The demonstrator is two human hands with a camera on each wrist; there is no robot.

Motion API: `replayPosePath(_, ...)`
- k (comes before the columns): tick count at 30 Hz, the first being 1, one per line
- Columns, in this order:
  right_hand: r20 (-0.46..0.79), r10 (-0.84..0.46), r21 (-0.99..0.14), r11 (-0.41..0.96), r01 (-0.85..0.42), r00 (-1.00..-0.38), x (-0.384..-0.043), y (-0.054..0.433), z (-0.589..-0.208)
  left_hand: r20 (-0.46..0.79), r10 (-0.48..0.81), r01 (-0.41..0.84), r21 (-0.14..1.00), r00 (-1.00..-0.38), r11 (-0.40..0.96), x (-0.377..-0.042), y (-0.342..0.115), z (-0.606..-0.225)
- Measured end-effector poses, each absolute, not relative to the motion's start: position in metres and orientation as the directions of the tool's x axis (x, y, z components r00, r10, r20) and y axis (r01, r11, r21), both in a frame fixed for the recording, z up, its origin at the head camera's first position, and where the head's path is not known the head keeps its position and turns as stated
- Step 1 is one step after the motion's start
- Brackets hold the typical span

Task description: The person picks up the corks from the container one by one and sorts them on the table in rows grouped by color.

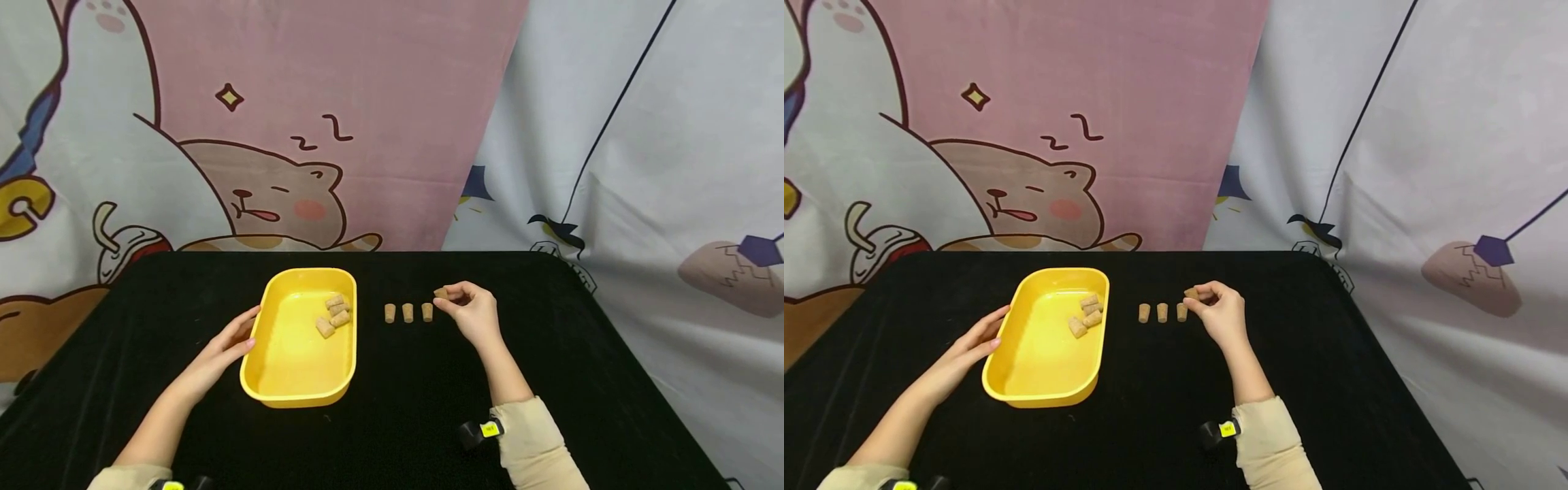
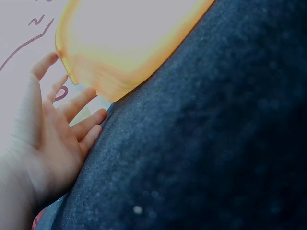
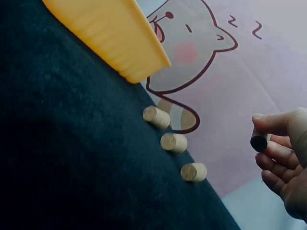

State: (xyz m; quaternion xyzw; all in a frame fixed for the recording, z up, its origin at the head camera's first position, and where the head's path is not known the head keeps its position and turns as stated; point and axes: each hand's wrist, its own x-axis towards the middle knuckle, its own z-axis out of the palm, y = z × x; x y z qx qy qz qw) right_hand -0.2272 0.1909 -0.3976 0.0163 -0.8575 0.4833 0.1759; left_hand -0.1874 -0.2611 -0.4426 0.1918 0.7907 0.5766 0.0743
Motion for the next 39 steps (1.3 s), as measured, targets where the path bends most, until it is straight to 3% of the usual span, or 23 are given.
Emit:
replayPosePath(24,0.173,0.28,-0.857,0.515,-0.004,-0.944,-0.237,0.201,-0.436,0.095,0.388,0.204,0.946,-0.917,0.251,-0.187,-0.26,-0.443)
replayPosePath(39,0.187,0.327,-0.819,0.572,0.037,-0.926,-0.244,0.202,-0.452,0.088,0.384,0.198,0.946,-0.919,0.258,-0.187,-0.259,-0.441)
